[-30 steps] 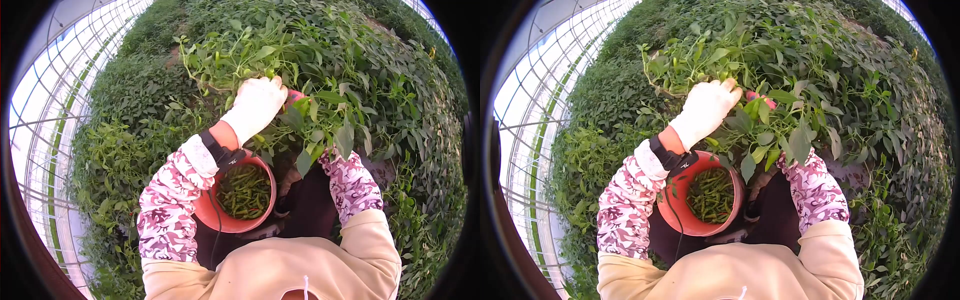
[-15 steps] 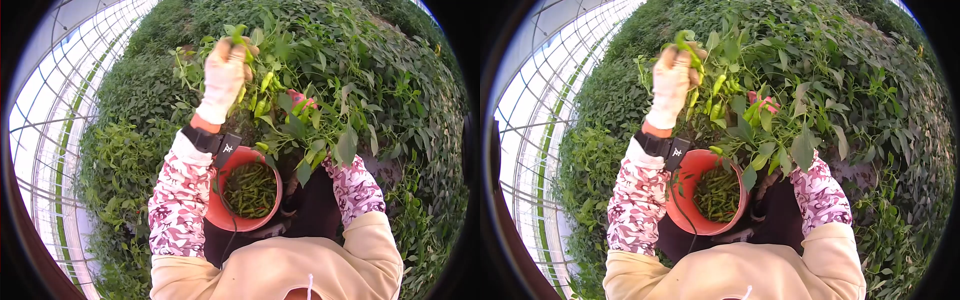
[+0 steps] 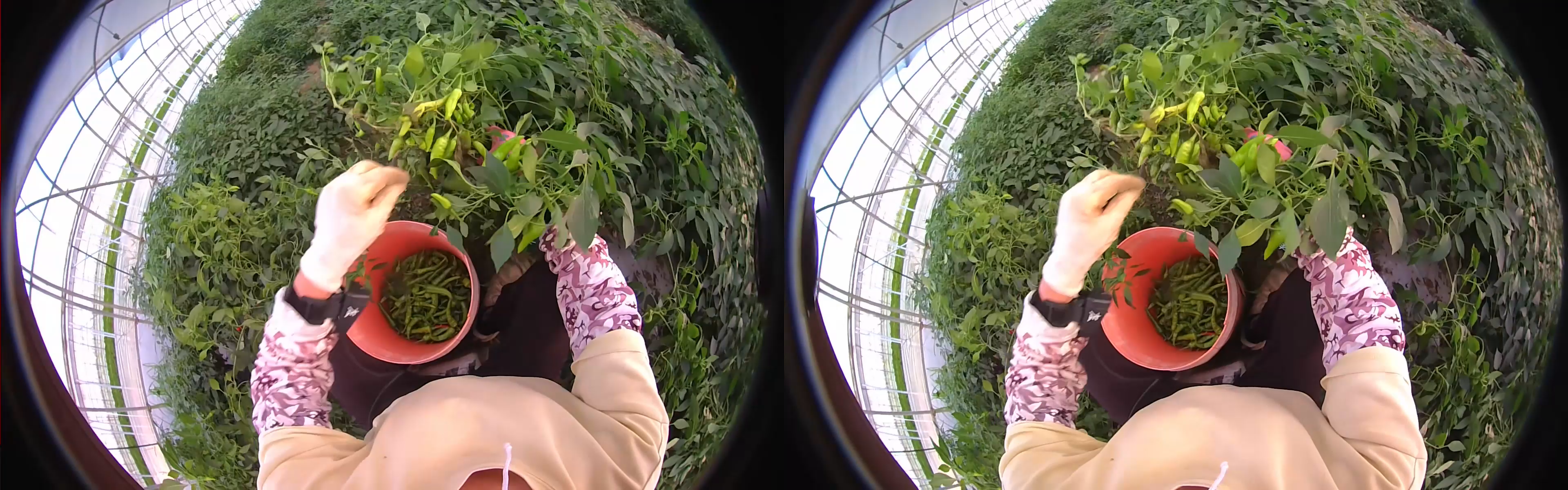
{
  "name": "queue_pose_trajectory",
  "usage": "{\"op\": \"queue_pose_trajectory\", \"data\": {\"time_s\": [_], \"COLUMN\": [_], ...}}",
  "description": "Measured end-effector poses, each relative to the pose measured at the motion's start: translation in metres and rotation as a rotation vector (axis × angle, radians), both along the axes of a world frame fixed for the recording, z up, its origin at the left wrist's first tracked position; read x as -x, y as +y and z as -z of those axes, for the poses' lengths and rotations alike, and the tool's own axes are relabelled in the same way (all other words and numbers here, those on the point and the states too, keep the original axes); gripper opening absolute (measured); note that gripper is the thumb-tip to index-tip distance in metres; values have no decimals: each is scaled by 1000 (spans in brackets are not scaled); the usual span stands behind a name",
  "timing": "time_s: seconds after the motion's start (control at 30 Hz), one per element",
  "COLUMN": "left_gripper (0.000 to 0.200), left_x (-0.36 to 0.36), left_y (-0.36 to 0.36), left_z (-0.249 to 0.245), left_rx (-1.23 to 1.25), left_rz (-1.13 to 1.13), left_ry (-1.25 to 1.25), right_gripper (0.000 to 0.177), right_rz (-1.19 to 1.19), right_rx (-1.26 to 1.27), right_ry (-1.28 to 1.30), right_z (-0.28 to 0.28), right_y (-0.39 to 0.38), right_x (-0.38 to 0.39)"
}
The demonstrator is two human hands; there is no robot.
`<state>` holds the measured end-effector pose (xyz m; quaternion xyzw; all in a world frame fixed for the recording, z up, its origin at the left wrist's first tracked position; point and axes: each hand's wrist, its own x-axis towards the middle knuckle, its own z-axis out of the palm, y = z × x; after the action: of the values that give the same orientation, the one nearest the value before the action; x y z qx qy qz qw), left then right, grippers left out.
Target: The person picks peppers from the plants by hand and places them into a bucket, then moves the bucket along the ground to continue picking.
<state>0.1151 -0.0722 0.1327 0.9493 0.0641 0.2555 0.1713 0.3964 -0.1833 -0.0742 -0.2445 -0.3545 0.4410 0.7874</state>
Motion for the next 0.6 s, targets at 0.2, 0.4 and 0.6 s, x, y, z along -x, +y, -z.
{"op": "queue_pose_trajectory", "data": {"time_s": [0.2, 0.4, 0.6], "left_gripper": [20, 27, 15], "left_x": [-70, -73, -8], "left_y": [-13, -3, 20], "left_z": [35, 31, -19], "left_rx": [-252, 6, 675], "left_rz": [-285, -259, 238], "left_ry": [127, 153, -8], "right_gripper": [58, 58, 57], "right_rz": [1, -12, -4], "right_rx": [5, 17, 3], "right_ry": [-6, -14, 11], "right_z": [-4, -2, 5], "right_y": [6, 10, 8], "right_x": [5, 2, -4]}}
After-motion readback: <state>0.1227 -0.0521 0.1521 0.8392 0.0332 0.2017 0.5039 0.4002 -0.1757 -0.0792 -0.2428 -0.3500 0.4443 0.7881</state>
